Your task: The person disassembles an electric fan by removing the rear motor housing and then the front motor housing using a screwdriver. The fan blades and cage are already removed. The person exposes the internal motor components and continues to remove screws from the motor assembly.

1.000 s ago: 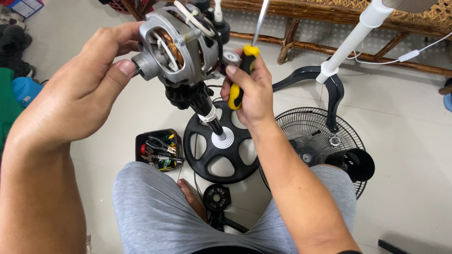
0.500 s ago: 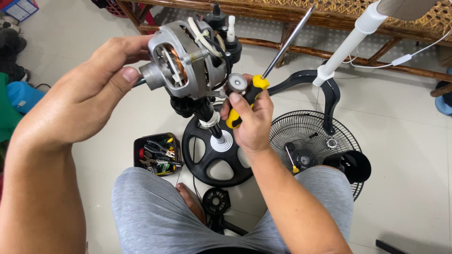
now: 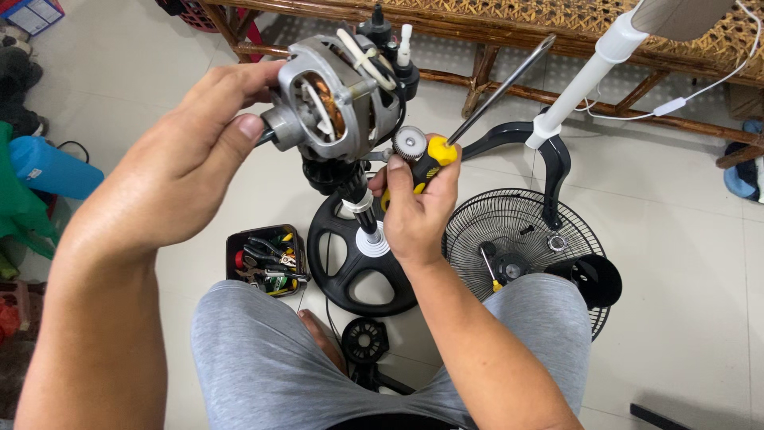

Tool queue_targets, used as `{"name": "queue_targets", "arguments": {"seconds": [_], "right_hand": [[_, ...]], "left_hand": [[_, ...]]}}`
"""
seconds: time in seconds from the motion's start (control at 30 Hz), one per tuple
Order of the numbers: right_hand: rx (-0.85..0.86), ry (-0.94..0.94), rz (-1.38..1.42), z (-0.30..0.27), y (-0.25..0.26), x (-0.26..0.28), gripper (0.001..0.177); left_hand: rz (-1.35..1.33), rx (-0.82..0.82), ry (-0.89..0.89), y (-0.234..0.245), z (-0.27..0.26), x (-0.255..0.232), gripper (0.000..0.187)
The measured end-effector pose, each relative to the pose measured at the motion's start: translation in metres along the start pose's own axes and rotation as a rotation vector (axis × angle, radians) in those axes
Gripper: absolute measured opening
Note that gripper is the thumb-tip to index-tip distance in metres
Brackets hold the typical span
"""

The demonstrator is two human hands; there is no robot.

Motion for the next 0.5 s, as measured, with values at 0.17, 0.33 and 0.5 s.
{"name": "queue_targets", "arguments": {"seconds": [0.17, 0.33, 0.5], "right_hand": [[0.053, -0.054, -0.006, 0.005, 0.013, 0.001, 0.031], [0.128, 0.021, -0.146, 0.005, 0.012, 0.017, 0.055], [0.123, -0.018, -0.216, 0.012, 0.006, 0.016, 0.029]], "left_hand": [[0.018, -0.021, 0.011, -0.002, -0.003, -0.002, 0.04], [0.0, -0.043, 0.031, -0.003, -0.003, -0.004, 0.039], [0.026, -0.077, -0.032, -0.004, -0.005, -0.007, 0.038]]}}
Point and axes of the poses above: each hand's wrist, its own z-axis towards the middle knuckle, its own y-axis out of the back of the hand, x = y × z, the point moved 4 cm from there along z, towards the middle knuckle, and after that the axes turned 3 degrees about y, right-handed, at the moved point
